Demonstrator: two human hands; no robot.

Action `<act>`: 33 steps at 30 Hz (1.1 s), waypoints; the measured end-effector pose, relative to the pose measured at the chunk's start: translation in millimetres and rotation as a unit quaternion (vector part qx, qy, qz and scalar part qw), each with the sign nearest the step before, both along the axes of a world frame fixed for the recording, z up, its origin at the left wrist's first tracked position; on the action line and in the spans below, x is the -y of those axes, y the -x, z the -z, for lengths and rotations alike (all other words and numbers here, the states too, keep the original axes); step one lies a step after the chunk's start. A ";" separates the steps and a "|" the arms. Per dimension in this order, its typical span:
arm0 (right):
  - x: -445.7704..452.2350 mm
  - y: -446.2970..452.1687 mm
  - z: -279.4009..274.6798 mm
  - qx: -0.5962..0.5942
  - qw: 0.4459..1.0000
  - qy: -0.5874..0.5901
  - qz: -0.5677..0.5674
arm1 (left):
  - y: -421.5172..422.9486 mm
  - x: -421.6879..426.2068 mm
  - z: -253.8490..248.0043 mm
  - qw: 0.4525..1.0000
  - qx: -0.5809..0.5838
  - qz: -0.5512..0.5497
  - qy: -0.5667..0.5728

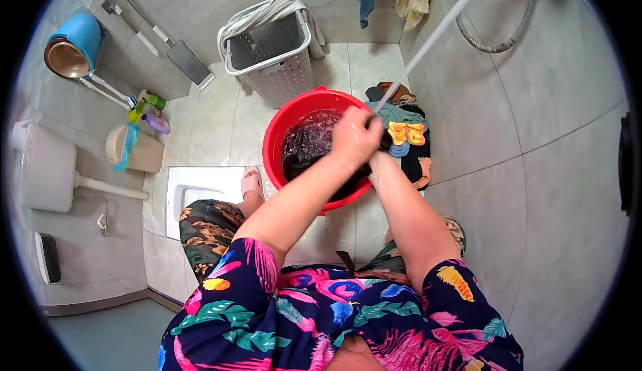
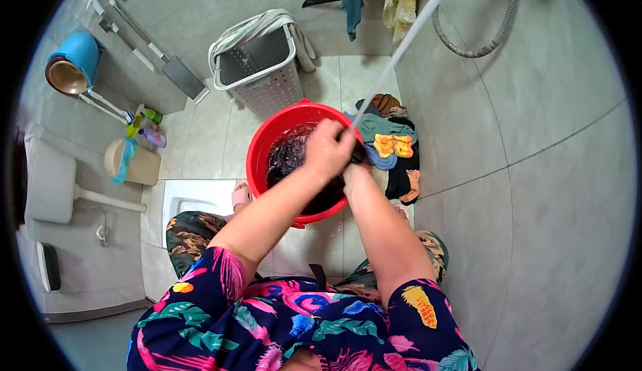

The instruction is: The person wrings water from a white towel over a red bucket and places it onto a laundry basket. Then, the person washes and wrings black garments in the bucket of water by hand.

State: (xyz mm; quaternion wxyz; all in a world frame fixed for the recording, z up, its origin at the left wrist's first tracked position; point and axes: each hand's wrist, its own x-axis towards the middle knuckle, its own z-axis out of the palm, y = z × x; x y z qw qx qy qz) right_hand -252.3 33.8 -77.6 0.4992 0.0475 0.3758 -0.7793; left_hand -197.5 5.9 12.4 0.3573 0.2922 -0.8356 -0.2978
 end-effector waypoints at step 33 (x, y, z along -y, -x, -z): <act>7.3 -31.0 -8.7 -0.642 0.510 -0.368 -0.438 | -64.7 82.9 180.5 0.850 0.501 0.114 -0.116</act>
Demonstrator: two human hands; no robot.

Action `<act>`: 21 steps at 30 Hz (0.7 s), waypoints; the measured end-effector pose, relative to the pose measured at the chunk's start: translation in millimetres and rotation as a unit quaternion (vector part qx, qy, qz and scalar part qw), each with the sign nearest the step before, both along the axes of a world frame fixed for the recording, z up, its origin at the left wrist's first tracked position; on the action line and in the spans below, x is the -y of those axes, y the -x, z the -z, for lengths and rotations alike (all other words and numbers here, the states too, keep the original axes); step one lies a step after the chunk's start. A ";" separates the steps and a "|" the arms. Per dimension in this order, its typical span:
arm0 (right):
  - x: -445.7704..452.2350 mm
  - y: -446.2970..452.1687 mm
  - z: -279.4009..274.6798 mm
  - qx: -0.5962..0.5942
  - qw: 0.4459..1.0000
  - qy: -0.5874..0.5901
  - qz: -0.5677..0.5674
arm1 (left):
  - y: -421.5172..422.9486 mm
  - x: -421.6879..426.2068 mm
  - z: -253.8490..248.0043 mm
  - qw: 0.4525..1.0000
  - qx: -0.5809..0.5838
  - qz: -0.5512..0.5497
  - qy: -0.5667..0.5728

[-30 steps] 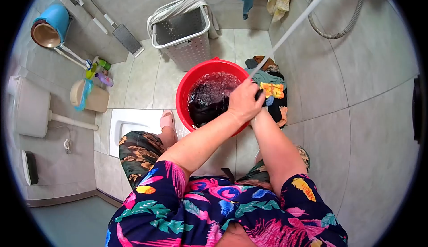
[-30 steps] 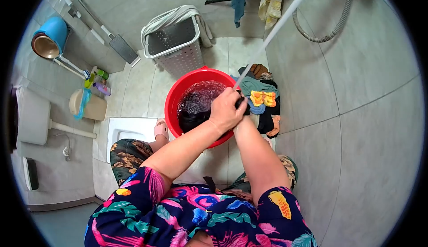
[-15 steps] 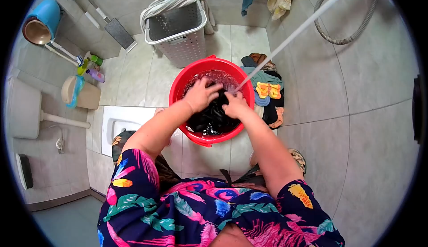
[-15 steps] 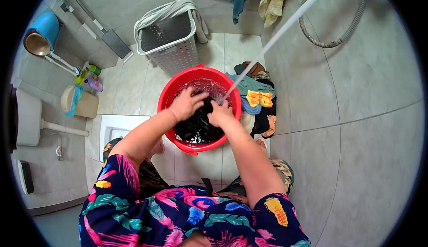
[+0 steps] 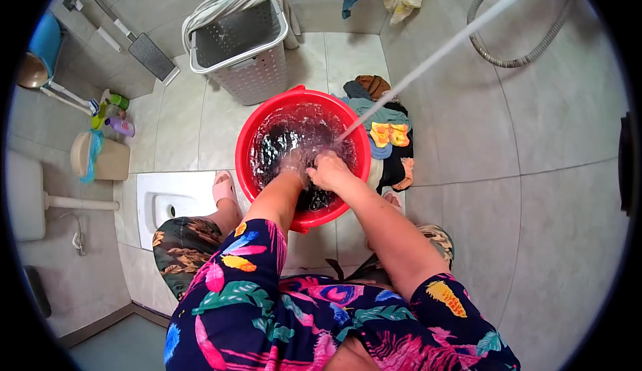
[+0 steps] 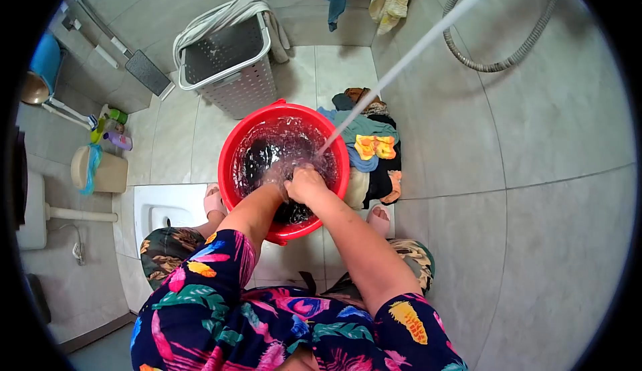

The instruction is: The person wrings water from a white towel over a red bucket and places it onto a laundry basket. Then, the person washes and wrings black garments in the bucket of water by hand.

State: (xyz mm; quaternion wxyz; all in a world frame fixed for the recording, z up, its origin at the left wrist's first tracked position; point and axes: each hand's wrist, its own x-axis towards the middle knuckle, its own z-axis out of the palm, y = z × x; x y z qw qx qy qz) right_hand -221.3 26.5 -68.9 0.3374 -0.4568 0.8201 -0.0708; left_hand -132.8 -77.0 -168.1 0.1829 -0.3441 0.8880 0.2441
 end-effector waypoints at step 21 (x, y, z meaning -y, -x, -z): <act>-16.8 26.1 -2.4 0.813 0.441 0.237 0.298 | 21.7 -133.9 -207.8 0.871 -0.484 0.042 0.074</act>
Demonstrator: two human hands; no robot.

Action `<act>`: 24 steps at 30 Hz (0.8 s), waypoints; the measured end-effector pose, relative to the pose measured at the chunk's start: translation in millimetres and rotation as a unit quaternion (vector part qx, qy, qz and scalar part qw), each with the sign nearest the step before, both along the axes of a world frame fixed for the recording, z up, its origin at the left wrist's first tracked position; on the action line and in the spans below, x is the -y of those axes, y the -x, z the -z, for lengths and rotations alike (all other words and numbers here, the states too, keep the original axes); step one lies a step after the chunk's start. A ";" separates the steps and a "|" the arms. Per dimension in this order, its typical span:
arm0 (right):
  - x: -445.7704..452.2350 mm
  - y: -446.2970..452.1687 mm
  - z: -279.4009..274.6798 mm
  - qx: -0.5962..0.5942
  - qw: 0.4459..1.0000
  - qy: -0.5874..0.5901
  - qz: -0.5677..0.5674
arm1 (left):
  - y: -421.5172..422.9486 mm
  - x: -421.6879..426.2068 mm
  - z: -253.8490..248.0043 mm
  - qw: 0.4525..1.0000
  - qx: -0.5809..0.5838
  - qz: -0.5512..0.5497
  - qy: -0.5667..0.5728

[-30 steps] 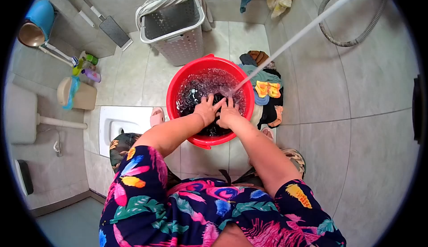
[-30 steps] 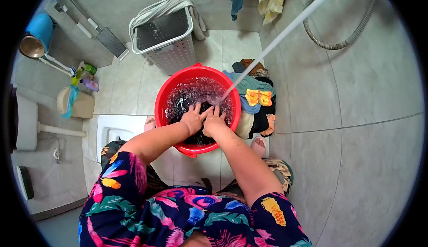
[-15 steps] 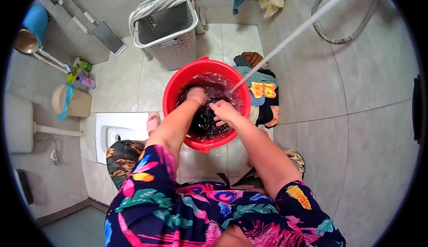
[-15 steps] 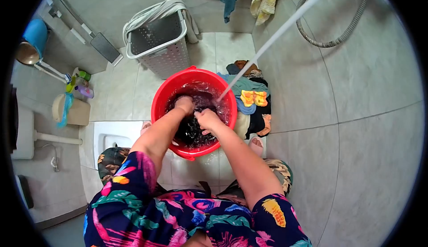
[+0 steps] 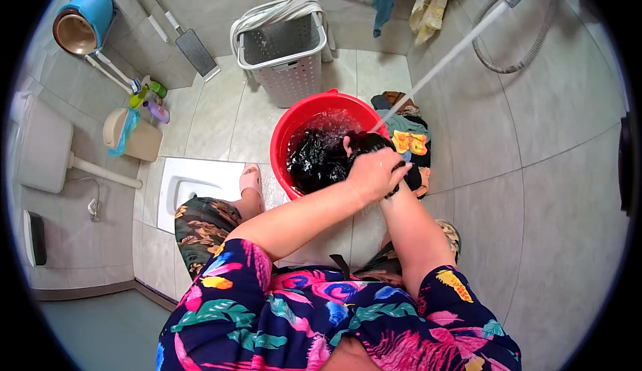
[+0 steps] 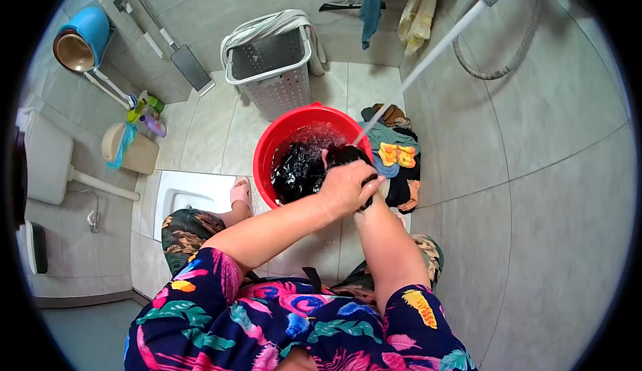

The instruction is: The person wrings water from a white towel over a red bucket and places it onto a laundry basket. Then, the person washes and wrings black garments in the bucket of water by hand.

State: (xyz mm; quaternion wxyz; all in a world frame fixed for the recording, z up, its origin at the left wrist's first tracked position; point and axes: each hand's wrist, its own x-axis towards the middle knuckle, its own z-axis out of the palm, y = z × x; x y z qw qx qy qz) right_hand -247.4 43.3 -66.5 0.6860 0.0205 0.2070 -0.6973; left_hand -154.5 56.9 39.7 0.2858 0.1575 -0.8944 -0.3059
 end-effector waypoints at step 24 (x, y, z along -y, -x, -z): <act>9.7 0.3 30.8 -0.302 0.901 -0.297 -0.097 | -36.5 155.3 123.8 0.812 0.034 -0.243 -0.530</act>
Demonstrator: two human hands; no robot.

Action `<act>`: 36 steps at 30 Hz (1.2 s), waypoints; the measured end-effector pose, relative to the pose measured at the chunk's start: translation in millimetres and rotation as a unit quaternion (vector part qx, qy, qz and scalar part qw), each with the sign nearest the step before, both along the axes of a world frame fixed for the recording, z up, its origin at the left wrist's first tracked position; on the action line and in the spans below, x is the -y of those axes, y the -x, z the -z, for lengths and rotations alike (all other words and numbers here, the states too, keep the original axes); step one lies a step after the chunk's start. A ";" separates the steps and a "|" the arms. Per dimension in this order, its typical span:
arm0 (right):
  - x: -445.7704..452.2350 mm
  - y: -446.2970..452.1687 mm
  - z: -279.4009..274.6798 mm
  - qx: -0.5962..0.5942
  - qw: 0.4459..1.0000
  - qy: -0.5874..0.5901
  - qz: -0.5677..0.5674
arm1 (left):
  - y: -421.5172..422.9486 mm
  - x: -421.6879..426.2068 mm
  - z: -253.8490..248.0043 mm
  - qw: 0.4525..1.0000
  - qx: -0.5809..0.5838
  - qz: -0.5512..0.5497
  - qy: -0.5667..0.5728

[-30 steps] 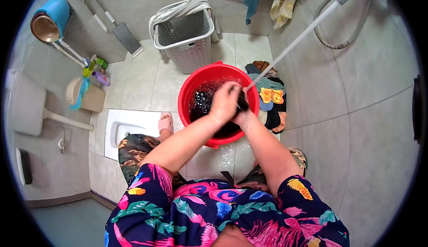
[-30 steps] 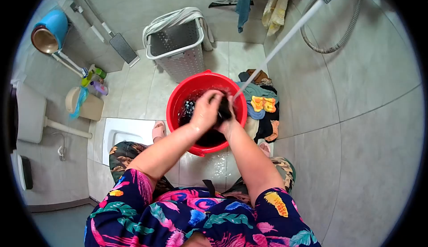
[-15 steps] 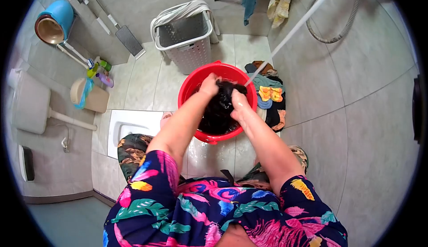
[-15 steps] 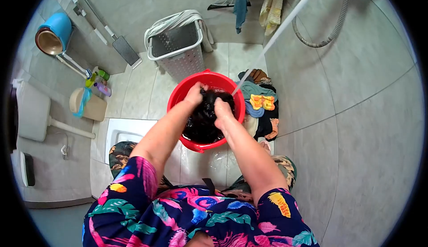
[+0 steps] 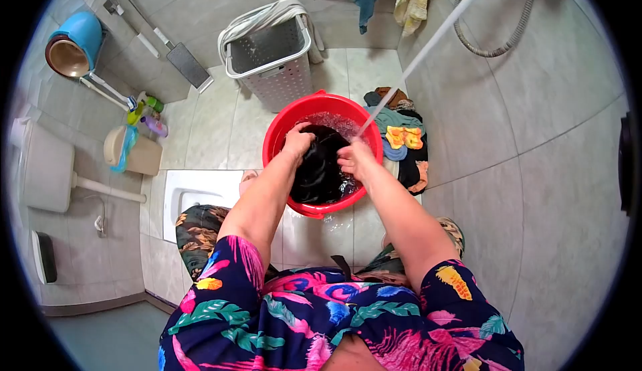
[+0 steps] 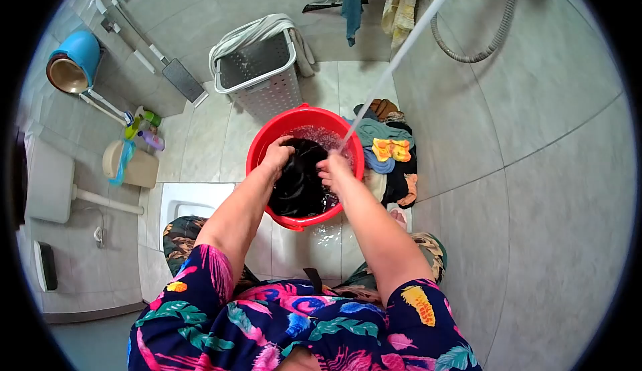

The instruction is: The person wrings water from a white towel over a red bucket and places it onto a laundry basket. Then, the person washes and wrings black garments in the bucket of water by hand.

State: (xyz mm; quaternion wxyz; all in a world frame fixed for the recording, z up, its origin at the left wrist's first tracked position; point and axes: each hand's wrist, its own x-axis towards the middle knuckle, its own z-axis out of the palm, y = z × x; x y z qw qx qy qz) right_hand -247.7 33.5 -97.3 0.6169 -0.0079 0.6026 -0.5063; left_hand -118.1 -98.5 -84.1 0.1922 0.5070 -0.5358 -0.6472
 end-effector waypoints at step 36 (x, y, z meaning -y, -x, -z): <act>-14.9 -36.2 -29.9 -0.581 0.586 -0.172 -0.538 | 19.0 -43.2 66.8 0.630 0.453 0.538 0.330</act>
